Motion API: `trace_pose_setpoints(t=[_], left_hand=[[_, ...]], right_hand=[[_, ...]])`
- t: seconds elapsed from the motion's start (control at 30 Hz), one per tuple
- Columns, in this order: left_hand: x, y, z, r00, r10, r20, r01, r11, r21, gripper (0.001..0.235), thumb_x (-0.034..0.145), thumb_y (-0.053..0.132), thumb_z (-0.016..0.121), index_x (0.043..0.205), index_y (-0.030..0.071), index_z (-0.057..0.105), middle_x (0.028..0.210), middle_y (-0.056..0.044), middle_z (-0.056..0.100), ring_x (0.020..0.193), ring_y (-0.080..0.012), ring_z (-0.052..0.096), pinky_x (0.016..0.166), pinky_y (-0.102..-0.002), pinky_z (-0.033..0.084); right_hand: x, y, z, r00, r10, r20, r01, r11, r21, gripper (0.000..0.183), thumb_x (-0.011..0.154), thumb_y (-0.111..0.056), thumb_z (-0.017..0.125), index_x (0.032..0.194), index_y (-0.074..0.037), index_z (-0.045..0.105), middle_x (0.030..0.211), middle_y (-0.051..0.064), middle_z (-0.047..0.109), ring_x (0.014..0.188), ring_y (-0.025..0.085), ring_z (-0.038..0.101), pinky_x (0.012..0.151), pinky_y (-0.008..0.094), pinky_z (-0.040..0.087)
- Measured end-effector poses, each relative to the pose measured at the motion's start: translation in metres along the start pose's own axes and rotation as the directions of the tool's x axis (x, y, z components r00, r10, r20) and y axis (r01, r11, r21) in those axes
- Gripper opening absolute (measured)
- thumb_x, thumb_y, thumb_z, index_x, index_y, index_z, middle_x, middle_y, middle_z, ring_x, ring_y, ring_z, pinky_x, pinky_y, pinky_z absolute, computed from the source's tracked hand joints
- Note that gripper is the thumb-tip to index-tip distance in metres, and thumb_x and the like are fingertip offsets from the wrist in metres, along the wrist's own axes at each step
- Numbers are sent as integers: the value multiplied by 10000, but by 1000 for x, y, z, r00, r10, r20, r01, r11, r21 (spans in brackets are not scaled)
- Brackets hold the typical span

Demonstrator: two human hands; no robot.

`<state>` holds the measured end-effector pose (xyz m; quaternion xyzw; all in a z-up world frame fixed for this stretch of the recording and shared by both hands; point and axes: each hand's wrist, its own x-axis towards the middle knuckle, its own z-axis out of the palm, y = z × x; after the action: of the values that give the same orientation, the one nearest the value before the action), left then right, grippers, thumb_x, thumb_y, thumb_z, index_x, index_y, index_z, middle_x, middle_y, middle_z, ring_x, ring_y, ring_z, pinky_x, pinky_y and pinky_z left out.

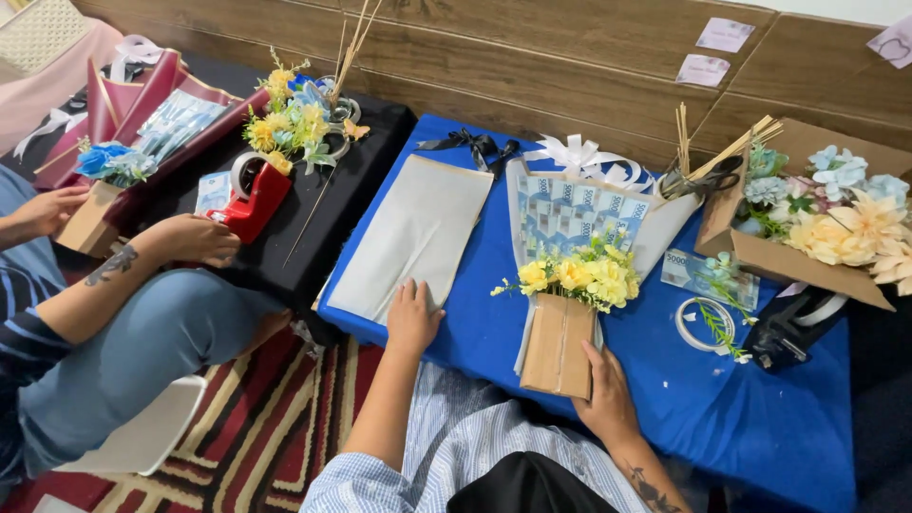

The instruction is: The person wraps a bouquet of yellow flowers and banknotes in white paper, securing it with tape. They adjust the wrapping and the bouquet base while seated at a table with crafting supplies.

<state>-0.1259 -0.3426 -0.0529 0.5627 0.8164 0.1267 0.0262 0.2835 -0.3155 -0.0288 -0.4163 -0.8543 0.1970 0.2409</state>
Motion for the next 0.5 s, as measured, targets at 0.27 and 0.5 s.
trace_pose_setpoints(t=[0.27,0.5], left_hand=[[6,16,-21,994,-38,103,43,998,-43,381,963,260,591,1268,35,546,1282,-207,486,1167,-427,472,904,-559,494],[-30,117,-93,973,-90,212,201,777,-597,387,958,433,626,1117,101,748,1081,-86,766,975,-231,716,862,-379,567]], right_hand=[[1,-1,-1,1000,-21,-16,21,1000,-11,979,735,-112,787,1581,-180,298,1505,202,477,1388,442,437,1101,571,435],[4,-15,-11,995,-5,-97,18,990,138,867,765,185,496,1571,-93,334,1485,224,498,1373,398,477,1156,484,436]])
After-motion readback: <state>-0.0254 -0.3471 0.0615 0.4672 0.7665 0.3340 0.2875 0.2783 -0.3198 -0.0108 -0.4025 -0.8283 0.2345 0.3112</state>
